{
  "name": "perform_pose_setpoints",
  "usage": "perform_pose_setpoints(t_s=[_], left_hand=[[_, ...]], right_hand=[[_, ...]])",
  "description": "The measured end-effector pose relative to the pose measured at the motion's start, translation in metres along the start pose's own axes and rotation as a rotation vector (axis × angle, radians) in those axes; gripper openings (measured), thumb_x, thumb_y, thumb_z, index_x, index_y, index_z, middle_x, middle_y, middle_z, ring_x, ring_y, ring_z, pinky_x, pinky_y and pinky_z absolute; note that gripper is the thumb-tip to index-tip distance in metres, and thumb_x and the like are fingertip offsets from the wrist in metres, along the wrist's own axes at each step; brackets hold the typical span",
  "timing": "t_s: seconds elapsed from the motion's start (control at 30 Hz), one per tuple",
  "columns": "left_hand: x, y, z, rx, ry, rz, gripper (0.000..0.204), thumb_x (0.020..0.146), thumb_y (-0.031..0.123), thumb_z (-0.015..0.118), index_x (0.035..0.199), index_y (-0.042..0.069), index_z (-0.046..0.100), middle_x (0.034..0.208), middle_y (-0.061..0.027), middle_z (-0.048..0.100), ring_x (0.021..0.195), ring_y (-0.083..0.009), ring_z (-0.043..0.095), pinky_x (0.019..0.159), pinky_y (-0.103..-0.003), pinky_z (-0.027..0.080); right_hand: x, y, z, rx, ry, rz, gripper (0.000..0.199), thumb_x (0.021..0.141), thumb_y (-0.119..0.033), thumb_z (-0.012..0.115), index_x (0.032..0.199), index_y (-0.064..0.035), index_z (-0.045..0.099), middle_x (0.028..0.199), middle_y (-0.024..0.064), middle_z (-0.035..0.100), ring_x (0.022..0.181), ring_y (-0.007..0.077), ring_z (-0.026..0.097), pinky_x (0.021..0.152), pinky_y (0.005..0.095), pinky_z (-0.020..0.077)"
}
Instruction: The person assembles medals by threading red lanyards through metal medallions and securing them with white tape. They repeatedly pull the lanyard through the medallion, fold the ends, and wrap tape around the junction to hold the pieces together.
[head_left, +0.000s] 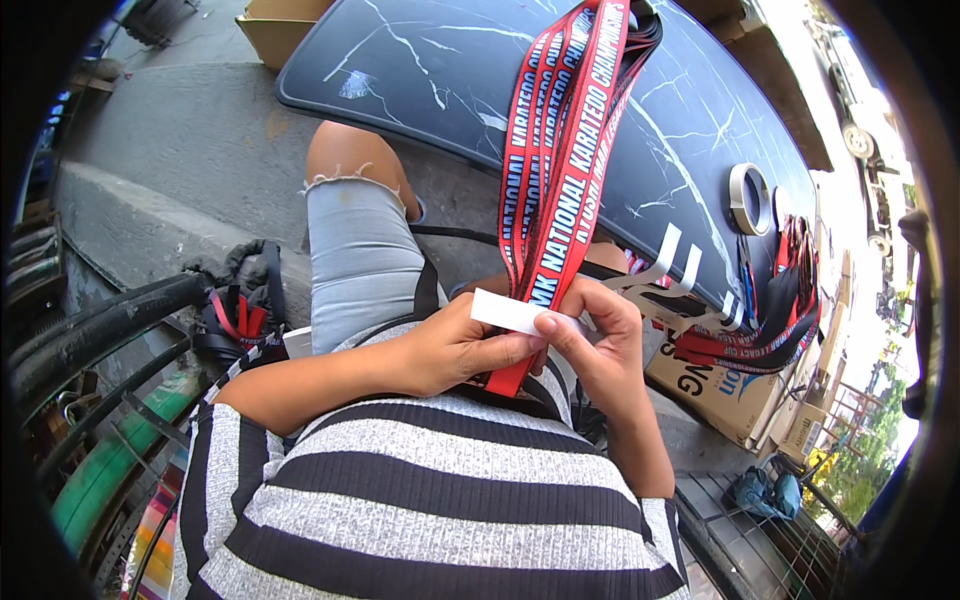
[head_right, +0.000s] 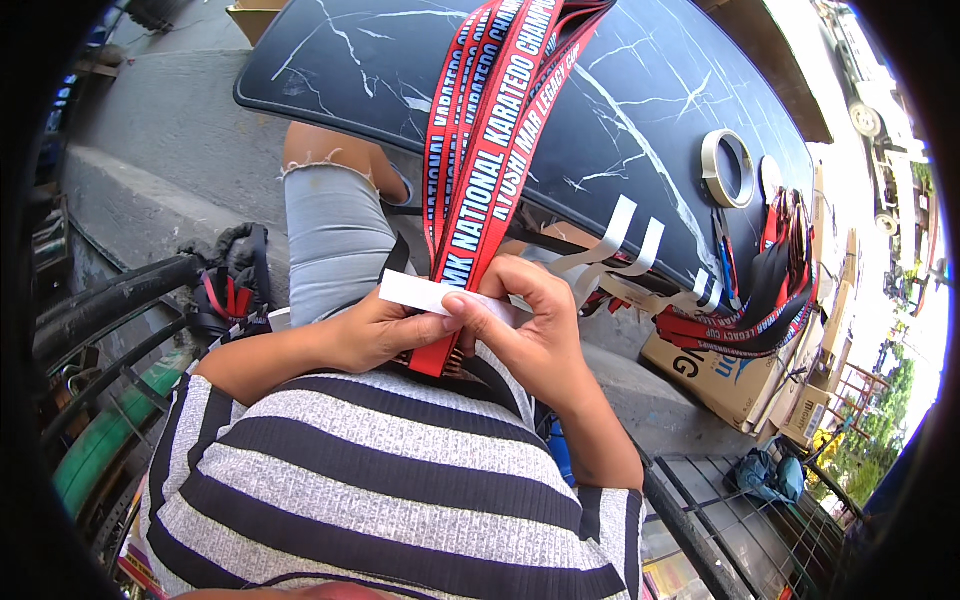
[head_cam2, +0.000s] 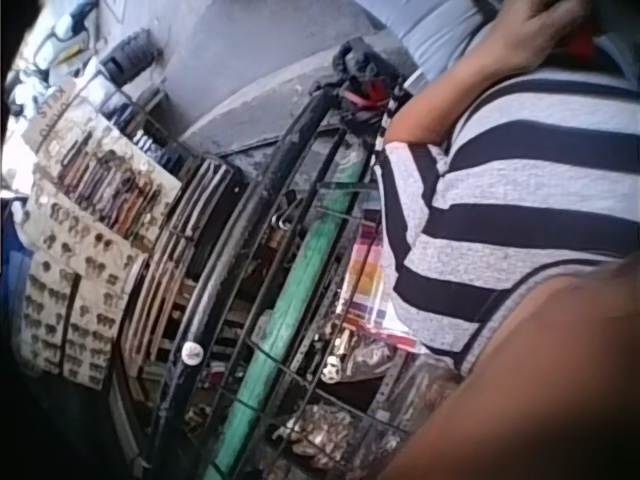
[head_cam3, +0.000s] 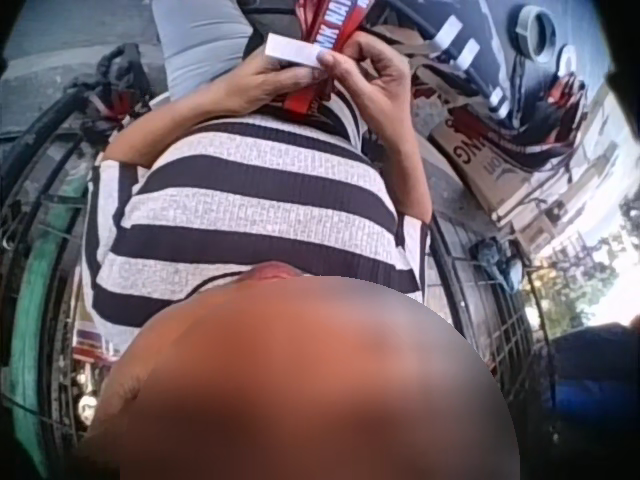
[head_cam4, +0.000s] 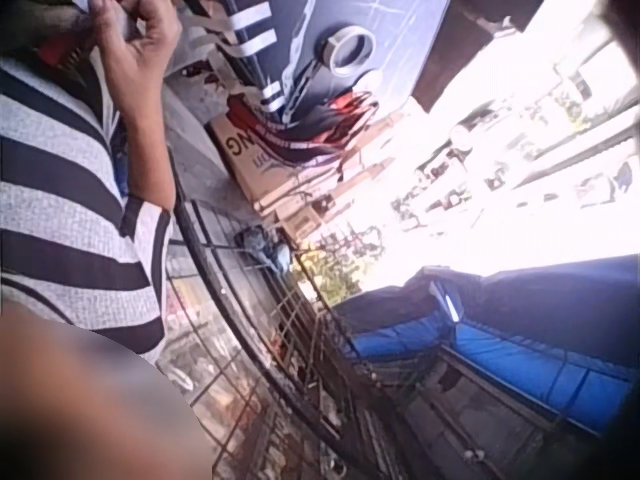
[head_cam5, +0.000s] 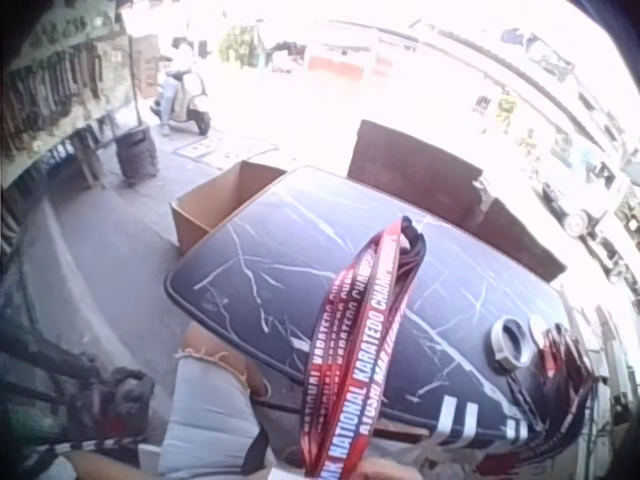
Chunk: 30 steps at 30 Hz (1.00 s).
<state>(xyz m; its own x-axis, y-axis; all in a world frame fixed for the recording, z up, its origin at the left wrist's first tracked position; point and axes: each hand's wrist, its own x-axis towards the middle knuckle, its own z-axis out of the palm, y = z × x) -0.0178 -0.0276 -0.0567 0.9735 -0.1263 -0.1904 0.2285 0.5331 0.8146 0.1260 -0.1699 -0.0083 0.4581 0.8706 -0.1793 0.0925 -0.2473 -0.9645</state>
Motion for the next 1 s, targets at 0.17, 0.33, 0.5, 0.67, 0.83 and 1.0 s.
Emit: perform_pose_setpoints(t_s=[0.17,0.33,0.5,0.67,0.83,1.0], left_hand=[[0.001,0.005,0.000,-0.017,-0.012,0.008,0.032,0.101,0.028,0.059,0.117,0.000,0.060,0.102,-0.0077,0.068,0.097,-0.0133,0.064,0.087,-0.030,0.051],[0.003,0.007,-0.001,0.015,-0.025,-0.043,0.031,0.100,0.027,0.061,0.114,0.000,0.063,0.102,-0.0078,0.069,0.096,-0.0137,0.064,0.086,-0.029,0.051],[0.003,0.004,0.001,0.107,-0.021,0.044,0.029,0.101,0.029,0.060,0.106,0.000,0.063,0.087,-0.0030,0.064,0.081,-0.0099,0.058,0.072,-0.027,0.048],[0.001,0.000,0.007,0.086,0.026,0.071,0.039,0.105,0.037,0.051,0.107,0.001,0.064,0.082,-0.0033,0.061,0.075,-0.0097,0.054,0.068,-0.028,0.045],[-0.001,0.001,0.009,0.140,0.036,0.088,0.051,0.107,0.046,0.040,0.107,0.001,0.064,0.084,-0.0070,0.061,0.080,-0.0142,0.056,0.071,-0.031,0.045],[-0.003,0.008,0.003,0.180,-0.055,-0.015,0.055,0.106,0.047,0.041,0.114,-0.002,0.064,0.101,-0.0097,0.066,0.091,-0.0151,0.062,0.081,-0.029,0.048]], right_hand=[[-0.001,-0.004,0.000,0.151,-0.003,0.117,0.028,0.088,-0.014,0.077,0.071,-0.0024,0.057,0.072,0.0022,0.061,0.059,0.0073,0.057,0.053,0.0233,0.0421],[-0.001,-0.003,0.001,0.248,-0.007,0.188,0.029,0.087,-0.013,0.078,0.071,-0.0023,0.057,0.072,0.0015,0.061,0.058,0.0065,0.059,0.051,0.0211,0.0427],[0.000,0.004,-0.001,-0.007,0.008,0.004,0.031,0.087,-0.014,0.078,0.069,-0.0034,0.056,0.070,0.0006,0.061,0.059,0.0057,0.059,0.053,0.0203,0.0420],[-0.008,0.003,0.002,0.195,0.052,0.199,0.029,0.086,-0.012,0.079,0.069,-0.0029,0.057,0.069,0.0003,0.061,0.060,0.0057,0.058,0.054,0.0199,0.0417],[-0.008,0.002,-0.001,0.292,0.029,0.261,0.026,0.085,-0.010,0.080,0.072,-0.0010,0.059,0.070,0.0028,0.064,0.061,0.0078,0.062,0.054,0.0211,0.0463],[-0.006,0.001,-0.007,0.367,-0.050,0.368,0.021,0.084,-0.010,0.080,0.081,0.0014,0.063,0.077,0.0068,0.068,0.063,0.0101,0.064,0.054,0.0236,0.0516]])
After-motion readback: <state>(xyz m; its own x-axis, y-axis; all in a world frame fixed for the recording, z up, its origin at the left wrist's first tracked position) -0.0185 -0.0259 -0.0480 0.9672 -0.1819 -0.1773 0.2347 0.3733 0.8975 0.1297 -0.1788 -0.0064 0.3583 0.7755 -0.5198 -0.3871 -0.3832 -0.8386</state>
